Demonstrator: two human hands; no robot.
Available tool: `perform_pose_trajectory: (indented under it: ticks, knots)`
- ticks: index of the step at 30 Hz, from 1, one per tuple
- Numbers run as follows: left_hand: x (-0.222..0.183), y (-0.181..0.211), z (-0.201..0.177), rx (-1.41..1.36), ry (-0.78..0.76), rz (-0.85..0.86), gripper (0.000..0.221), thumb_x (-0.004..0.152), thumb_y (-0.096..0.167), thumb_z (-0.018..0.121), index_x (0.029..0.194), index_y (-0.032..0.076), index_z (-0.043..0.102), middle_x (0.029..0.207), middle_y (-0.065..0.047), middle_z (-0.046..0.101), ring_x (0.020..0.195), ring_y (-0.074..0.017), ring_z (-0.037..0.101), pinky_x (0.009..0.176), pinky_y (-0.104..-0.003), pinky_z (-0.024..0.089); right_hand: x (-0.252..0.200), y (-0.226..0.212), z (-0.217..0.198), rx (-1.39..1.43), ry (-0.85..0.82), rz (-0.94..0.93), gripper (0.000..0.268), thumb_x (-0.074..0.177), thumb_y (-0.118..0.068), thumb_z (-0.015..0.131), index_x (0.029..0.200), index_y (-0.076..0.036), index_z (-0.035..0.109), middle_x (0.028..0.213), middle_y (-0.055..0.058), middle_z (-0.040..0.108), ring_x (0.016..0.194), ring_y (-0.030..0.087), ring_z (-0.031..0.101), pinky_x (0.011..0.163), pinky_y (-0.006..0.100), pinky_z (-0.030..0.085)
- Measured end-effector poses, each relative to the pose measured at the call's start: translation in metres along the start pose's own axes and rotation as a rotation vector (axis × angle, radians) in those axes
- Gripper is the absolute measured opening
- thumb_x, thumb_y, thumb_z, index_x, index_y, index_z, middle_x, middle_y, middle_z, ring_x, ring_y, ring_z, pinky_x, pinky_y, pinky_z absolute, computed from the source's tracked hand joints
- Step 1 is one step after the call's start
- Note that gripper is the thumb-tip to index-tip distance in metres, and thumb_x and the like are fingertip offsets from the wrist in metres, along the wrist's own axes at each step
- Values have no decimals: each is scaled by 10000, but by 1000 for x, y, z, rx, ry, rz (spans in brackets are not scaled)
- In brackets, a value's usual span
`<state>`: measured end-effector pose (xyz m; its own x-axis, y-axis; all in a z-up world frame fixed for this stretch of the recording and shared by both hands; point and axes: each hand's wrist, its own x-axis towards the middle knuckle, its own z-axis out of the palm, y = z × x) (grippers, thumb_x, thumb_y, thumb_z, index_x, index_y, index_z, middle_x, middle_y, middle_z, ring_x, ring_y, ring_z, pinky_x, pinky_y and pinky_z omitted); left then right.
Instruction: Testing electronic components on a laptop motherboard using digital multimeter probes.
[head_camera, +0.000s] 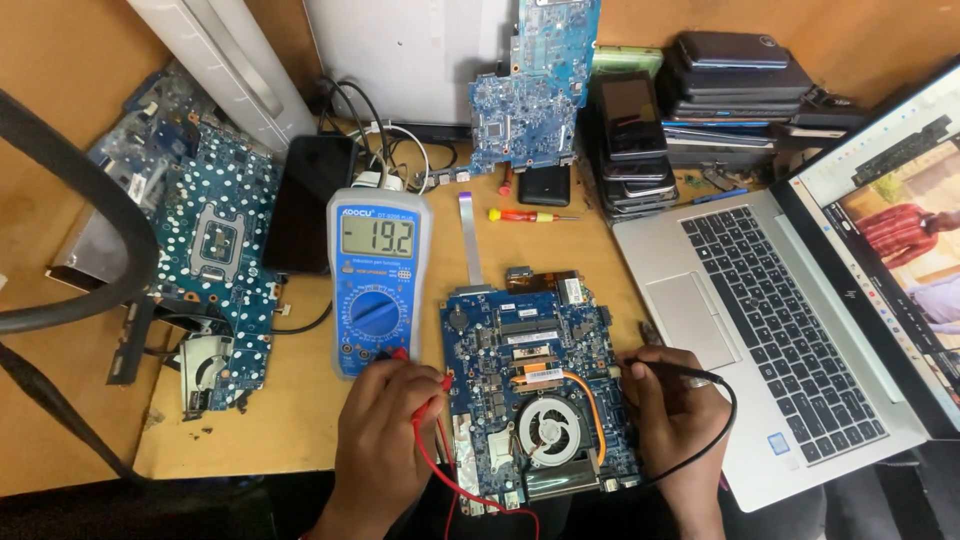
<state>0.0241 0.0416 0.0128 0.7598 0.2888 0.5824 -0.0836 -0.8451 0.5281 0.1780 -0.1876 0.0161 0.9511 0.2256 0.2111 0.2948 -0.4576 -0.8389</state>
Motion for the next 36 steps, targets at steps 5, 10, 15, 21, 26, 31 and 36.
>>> perform_pose_trajectory:
  ticks: [5,10,15,21,26,31,36]
  knots:
    - [0,1,-1,-15,16,18,186,1020,152,534,943,20,640,974,-131,717,928,-294,616,785,-418,538,-1,0,1,68,6,14,111,1006,-107,626,1031,-30,701,884,88,769,732,157,728,661,255,584]
    - [0,0,-1,-4,1,-13,191,1018,153,531,927,36,652,987,-117,728,940,-303,617,816,-436,544,0,5,1,65,11,3,111,993,-110,634,1014,-28,706,868,72,761,705,138,713,621,242,549]
    - [0,4,-1,-1,13,-26,106,951,43,601,869,13,662,966,-142,743,951,-314,634,840,-423,561,2,2,0,8,15,-60,137,992,-137,625,986,-40,721,896,56,753,662,137,683,584,265,511]
    - [-2,4,-1,-7,22,-59,73,949,20,627,965,-16,689,1036,-134,735,1004,-316,643,883,-413,574,2,1,0,34,14,-66,125,994,-116,614,978,-44,715,850,39,724,615,111,618,549,261,468]
    - [1,13,-3,32,35,-91,47,939,0,648,930,-36,677,1020,-146,735,980,-321,641,858,-415,565,1,2,0,40,17,-96,125,1006,-127,609,1026,-43,699,926,59,736,652,119,658,565,249,504]
    - [-3,8,-1,34,28,-95,39,935,-14,654,937,-34,687,1017,-146,743,977,-322,640,855,-417,576,1,0,2,85,24,-59,123,1019,-112,596,1045,-26,679,946,76,745,726,140,714,606,240,558]
    - [-4,3,0,55,20,-48,175,999,92,567,940,-28,680,1024,-153,748,974,-339,635,849,-438,565,1,-1,1,76,32,-4,138,1007,-138,614,1036,-38,704,948,65,756,749,133,704,634,248,552]
